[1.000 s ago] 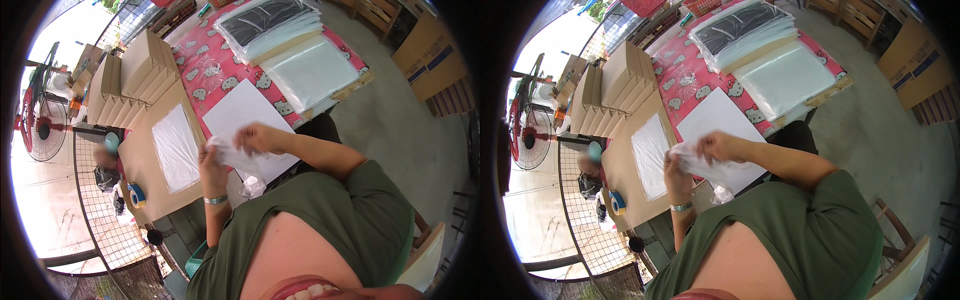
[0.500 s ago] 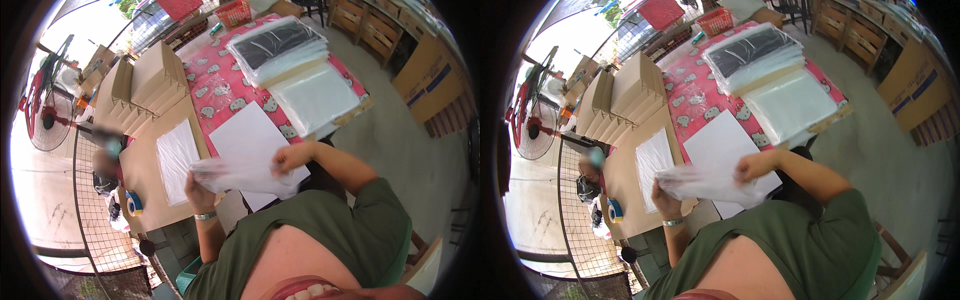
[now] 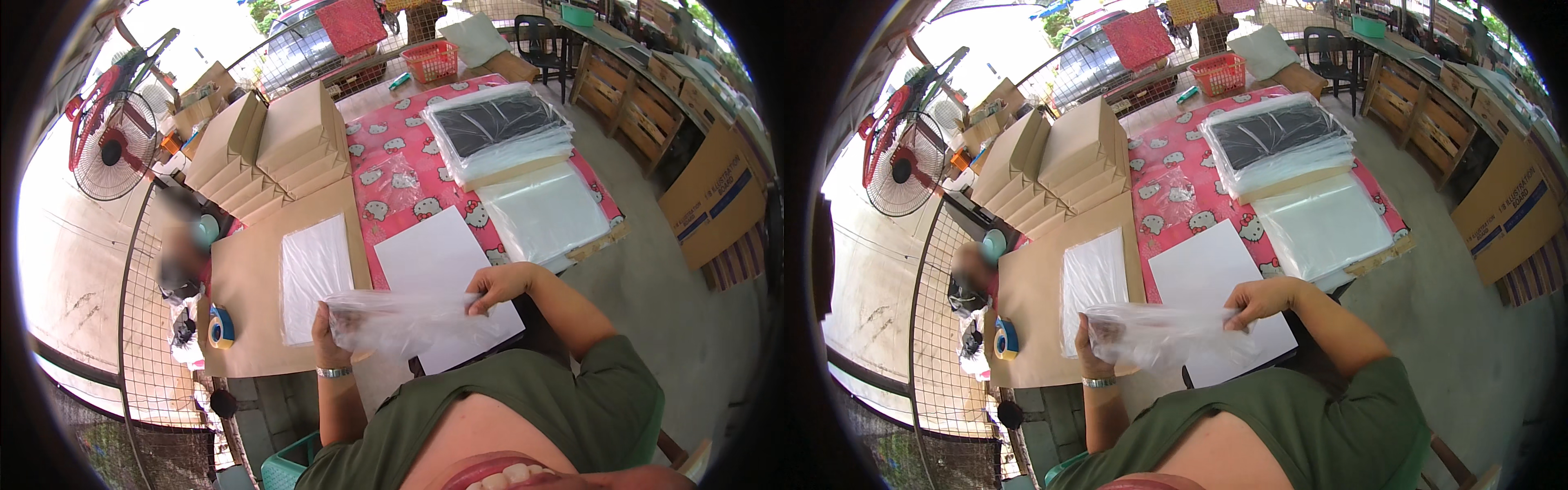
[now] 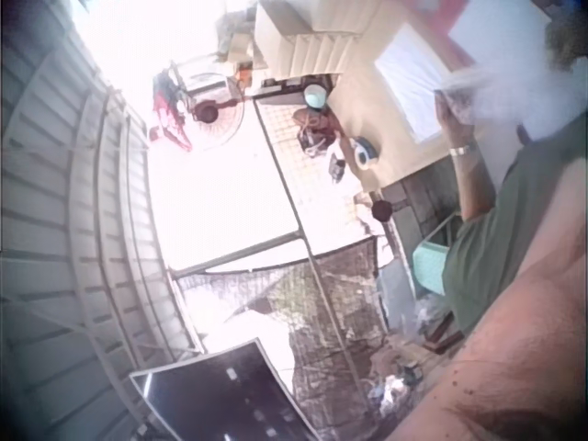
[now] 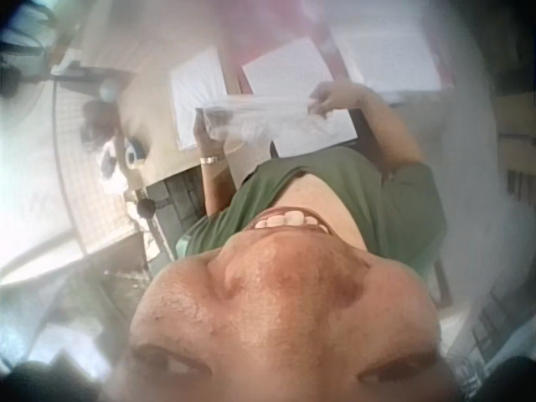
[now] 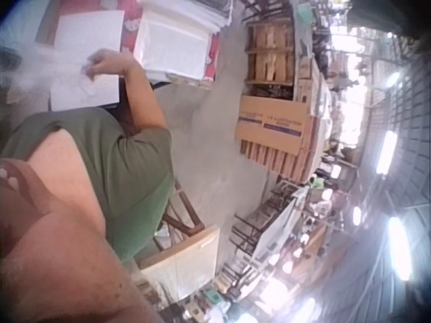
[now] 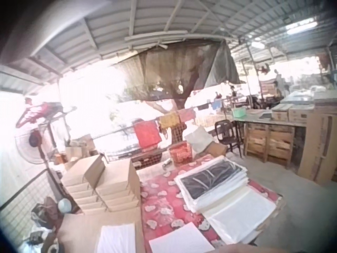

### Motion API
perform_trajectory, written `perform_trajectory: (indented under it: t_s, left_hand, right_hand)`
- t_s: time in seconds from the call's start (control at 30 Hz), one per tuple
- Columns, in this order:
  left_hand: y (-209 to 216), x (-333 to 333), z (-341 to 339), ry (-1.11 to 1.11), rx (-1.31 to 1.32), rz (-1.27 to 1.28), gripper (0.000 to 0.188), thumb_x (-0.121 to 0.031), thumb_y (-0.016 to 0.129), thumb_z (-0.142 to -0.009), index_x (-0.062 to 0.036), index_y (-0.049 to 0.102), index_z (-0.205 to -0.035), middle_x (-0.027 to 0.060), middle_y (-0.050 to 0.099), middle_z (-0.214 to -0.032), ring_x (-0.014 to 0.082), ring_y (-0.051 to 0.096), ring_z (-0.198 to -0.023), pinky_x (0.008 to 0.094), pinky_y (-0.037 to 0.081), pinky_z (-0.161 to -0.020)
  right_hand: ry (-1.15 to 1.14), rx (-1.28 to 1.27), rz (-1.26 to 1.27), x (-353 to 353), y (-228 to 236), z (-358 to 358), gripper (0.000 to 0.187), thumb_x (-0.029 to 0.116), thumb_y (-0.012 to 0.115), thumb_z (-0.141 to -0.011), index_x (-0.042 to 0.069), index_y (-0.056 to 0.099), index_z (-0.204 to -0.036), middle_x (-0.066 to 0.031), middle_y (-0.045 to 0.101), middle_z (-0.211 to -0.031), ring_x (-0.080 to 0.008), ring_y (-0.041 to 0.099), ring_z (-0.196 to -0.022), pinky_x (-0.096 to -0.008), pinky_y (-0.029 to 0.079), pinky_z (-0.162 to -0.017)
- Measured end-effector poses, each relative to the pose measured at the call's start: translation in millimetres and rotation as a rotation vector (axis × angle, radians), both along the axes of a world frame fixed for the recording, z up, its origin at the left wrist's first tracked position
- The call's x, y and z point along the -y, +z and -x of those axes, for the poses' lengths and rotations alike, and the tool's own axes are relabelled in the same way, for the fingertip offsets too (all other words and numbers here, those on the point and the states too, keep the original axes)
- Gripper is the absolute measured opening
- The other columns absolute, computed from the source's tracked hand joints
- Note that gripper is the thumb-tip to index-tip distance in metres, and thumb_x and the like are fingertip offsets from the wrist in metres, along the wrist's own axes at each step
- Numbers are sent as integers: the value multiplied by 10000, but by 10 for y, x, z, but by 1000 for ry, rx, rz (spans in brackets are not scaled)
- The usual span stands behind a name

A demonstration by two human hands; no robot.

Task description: The person places black boards into plastic sleeves by hand, one at a time, and then stacks the packaged boards on a table.

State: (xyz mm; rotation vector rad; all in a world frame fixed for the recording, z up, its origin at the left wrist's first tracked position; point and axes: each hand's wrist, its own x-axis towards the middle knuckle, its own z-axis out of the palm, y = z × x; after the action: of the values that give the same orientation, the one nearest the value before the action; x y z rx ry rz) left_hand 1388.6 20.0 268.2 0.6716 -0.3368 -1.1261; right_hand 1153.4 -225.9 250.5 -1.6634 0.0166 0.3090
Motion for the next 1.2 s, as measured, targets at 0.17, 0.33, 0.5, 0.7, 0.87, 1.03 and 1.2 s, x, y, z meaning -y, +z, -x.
perform_trajectory:
  t_s: [0.17,0.33,0.5,0.7,0.87,1.03,1.2]
  left_hand:
    - [-606,-292,52,-410,885,-608,323,-156,574,-862,27,556,-1127,68,633,-953,159,587,-762,301,470,-694]
    - [-625,-26,-35,-292,65,26,400,-183,567,-833,33,525,-1167,122,643,-974,227,619,-857,363,496,-778]
    - [-1131,261,-521,62,-80,-217,389,-306,442,-901,36,550,-1052,186,603,-1039,312,604,-916,443,498,-829]
    - [-1589,1043,-1020,141,389,-666,231,-205,499,-818,-1,581,-889,121,618,-815,268,603,-738,384,509,-742]
    - [-1839,1756,-1259,457,1061,-890,312,-208,523,-793,47,622,-944,207,655,-893,343,634,-795,421,493,-742]
    - [-2021,1675,-1236,225,1350,-1113,315,-209,537,-792,58,636,-929,264,635,-849,387,624,-834,431,478,-730]
    - [-1636,1464,-1000,333,939,-843,231,-159,527,-826,41,640,-818,81,589,-644,174,555,-599,316,425,-554]
  right_hand:
    - [-528,675,-957,154,-36,-142,298,-16,549,-831,57,560,-1120,-92,632,-1019,-208,623,-929,-390,495,-857]
    - [-678,346,-881,263,-194,-145,178,76,509,-894,94,552,-1066,16,513,-660,-83,495,-566,-217,413,-535]
    - [-712,15,-614,440,-463,-211,277,125,569,-819,75,526,-1088,36,434,-685,-50,410,-583,-195,357,-541]
    - [-980,35,-71,890,-1178,-825,403,51,577,-741,46,519,-1140,-89,529,-824,-170,528,-750,-276,437,-676]
    - [-1178,200,978,1330,-1589,-1250,415,44,537,-746,44,532,-1161,-310,480,-1151,-418,521,-1032,-434,432,-893]
    - [-1041,18,972,1257,-1692,-1303,374,57,512,-756,28,556,-1126,-322,409,-1236,-449,476,-1084,-445,398,-945]
    - [-1079,244,909,1178,-1245,-1115,293,81,514,-773,10,601,-1044,-252,539,-1093,-387,544,-1016,-420,438,-869]
